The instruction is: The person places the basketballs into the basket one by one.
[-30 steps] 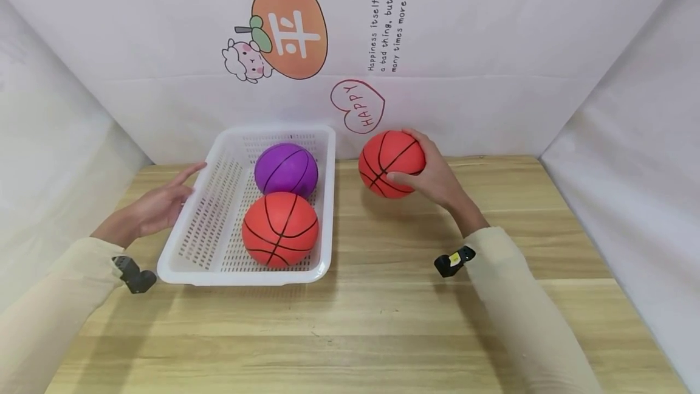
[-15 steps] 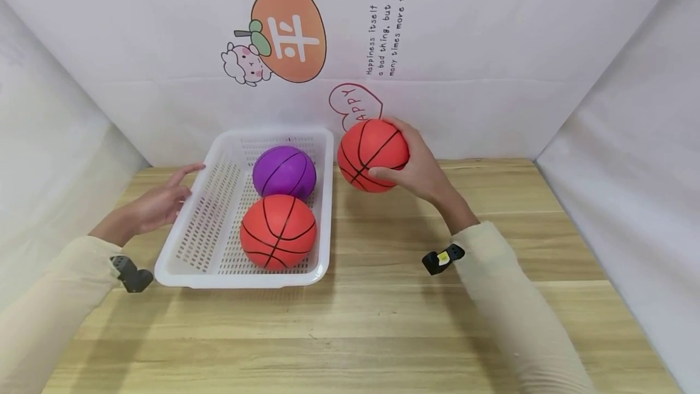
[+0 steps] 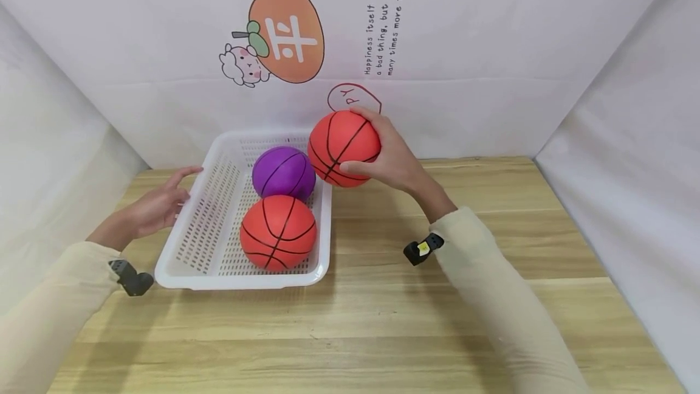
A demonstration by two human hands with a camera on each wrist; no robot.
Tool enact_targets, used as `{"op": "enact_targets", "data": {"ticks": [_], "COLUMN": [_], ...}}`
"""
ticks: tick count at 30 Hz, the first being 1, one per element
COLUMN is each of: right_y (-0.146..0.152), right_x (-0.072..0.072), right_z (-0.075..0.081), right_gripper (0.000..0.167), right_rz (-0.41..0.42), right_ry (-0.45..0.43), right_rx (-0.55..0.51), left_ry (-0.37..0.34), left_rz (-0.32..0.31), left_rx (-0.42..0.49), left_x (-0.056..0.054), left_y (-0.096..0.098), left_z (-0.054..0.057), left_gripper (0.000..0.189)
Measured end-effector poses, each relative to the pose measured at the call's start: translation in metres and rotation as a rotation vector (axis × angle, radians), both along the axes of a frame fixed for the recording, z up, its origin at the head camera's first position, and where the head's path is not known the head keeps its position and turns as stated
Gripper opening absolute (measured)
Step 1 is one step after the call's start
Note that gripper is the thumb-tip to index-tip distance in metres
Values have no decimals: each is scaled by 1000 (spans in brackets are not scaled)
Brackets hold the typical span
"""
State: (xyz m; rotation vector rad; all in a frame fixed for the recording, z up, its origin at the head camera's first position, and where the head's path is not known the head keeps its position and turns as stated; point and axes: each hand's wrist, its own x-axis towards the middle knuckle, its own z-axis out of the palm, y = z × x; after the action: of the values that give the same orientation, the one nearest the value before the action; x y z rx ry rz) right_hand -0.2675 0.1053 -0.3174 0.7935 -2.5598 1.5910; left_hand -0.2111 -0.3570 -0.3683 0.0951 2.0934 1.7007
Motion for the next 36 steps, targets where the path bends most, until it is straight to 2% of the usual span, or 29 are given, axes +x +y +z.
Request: {"op": "enact_targets", "data": {"ticks": [6,13,18,29,36], "right_y": [-19,-47,-63,-89,-110], "right_x": [-4,-7,-5,-6,-7], "right_z": [7,12,14,17,20], "right_gripper": [91,91,89,89,89], "right_rz": [45,130,190,196,250], "right_ry": [62,138,119,131,126], "right_rx": [21,11,-1,30,29], "left_ry": [7,11,-11,-12,-3], "left_rz": [-2,17,36,37,45], "left_rx": [12,11,31,50,48], "left_x": [-1,0,4,2,3], "left_y": [-2,-6,-4,-1,-3], "left_z": [-2,3,2,-2,-5], "left_gripper": [68,70,70,69,68]}}
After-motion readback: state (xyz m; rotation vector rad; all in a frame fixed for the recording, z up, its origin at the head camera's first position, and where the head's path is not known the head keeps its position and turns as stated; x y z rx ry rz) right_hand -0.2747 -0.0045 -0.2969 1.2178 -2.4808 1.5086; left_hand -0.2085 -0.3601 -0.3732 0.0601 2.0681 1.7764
